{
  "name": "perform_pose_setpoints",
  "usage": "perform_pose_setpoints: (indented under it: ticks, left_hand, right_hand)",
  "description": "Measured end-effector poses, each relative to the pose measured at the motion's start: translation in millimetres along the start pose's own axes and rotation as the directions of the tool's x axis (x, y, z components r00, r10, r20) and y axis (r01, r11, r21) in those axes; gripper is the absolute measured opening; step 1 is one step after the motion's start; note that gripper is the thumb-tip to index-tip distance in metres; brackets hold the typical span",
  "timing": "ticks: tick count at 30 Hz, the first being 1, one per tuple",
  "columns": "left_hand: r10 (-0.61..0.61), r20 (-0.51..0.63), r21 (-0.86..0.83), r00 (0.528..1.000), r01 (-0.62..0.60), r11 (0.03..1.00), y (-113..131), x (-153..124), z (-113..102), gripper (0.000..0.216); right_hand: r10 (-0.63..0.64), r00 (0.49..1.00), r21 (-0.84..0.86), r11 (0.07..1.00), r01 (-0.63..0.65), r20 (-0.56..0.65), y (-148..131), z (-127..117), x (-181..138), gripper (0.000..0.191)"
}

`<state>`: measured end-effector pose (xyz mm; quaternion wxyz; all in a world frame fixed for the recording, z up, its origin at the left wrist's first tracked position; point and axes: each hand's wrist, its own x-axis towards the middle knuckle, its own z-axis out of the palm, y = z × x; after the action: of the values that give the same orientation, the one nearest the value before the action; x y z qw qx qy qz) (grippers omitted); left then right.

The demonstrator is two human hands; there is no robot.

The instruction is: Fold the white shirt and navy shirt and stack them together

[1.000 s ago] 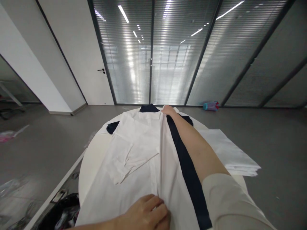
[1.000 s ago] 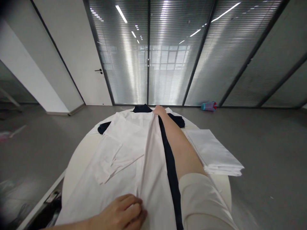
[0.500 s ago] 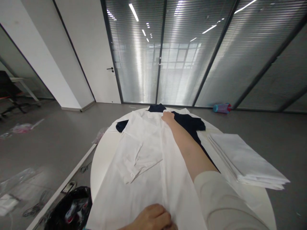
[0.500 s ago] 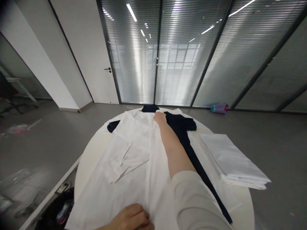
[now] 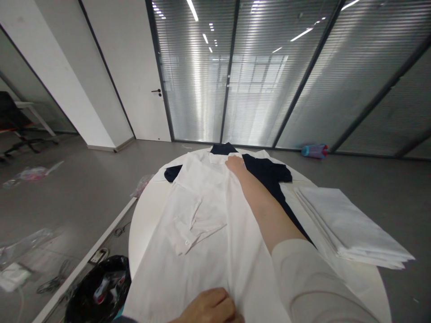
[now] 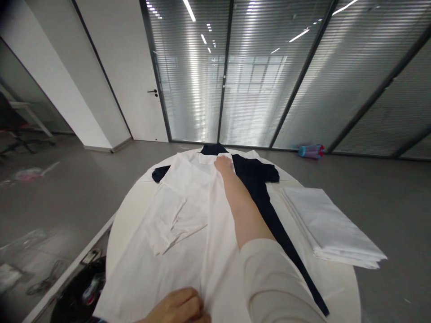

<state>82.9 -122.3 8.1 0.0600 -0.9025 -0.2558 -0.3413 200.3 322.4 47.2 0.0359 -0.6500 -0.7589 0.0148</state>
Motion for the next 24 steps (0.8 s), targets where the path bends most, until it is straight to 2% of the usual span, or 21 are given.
perform_pose_setpoints:
  ticks: [4,8,11,13,14,16,18,21,22,24]
  left_hand:
    - [-0.003,0.004,0.015,1.0,0.003,1.0,-1.6,-11.0,0.7,0.016]
    - [0.025,0.024,0.041,0.999,-0.026,0.999,-1.7,-14.7,0.8,0.022]
    - [0.06,0.071,0.002,0.996,-0.06,0.998,-5.6,12.0,-13.8,0.028]
    - [0.107,0.207,-0.036,0.973,-0.102,0.994,-11.4,43.9,-21.9,0.023]
    - [0.134,0.301,-0.058,0.944,-0.122,0.991,-15.0,61.0,-21.9,0.018]
    - [0.19,0.407,-0.111,0.893,-0.158,0.981,-22.7,90.1,-10.3,0.015]
    - [0.23,0.392,-0.14,0.891,-0.189,0.972,-29.0,105.2,13.9,0.035]
    - [0.217,0.346,-0.142,0.913,-0.178,0.974,-31.3,100.6,50.3,0.07]
    - [0.211,0.345,-0.145,0.915,-0.171,0.975,-29.9,95.0,57.4,0.075]
    - [0.222,0.349,-0.159,0.911,-0.176,0.971,-24.6,83.6,63.7,0.071]
  right_hand:
    - [0.022,1.0,0.023,0.999,-0.022,0.02,1.0,2.5,-1.5,0.047]
    - [0.04,0.998,0.045,0.998,-0.042,0.046,2.6,-0.6,0.6,0.053]
    - [0.042,0.999,0.057,0.997,-0.043,0.023,4.7,-6.1,2.4,0.057]
    - [0.036,0.999,0.063,0.997,-0.036,0.0,6.0,-9.0,1.7,0.056]
    - [0.027,1.0,0.068,0.997,-0.027,-0.004,6.5,-9.3,0.2,0.055]
    - [-0.003,1.0,0.083,0.997,0.003,0.007,6.9,-6.8,-5.8,0.055]
    - [-0.049,0.998,0.101,0.994,0.045,0.031,6.3,0.9,-15.7,0.058]
    - [-0.101,0.993,0.116,0.989,0.093,0.069,4.1,19.0,-32.6,0.073]
    - [-0.109,0.991,0.121,0.988,0.098,0.083,3.2,25.0,-36.5,0.079]
    - [-0.11,0.988,0.132,0.987,0.095,0.107,1.5,34.5,-38.8,0.087]
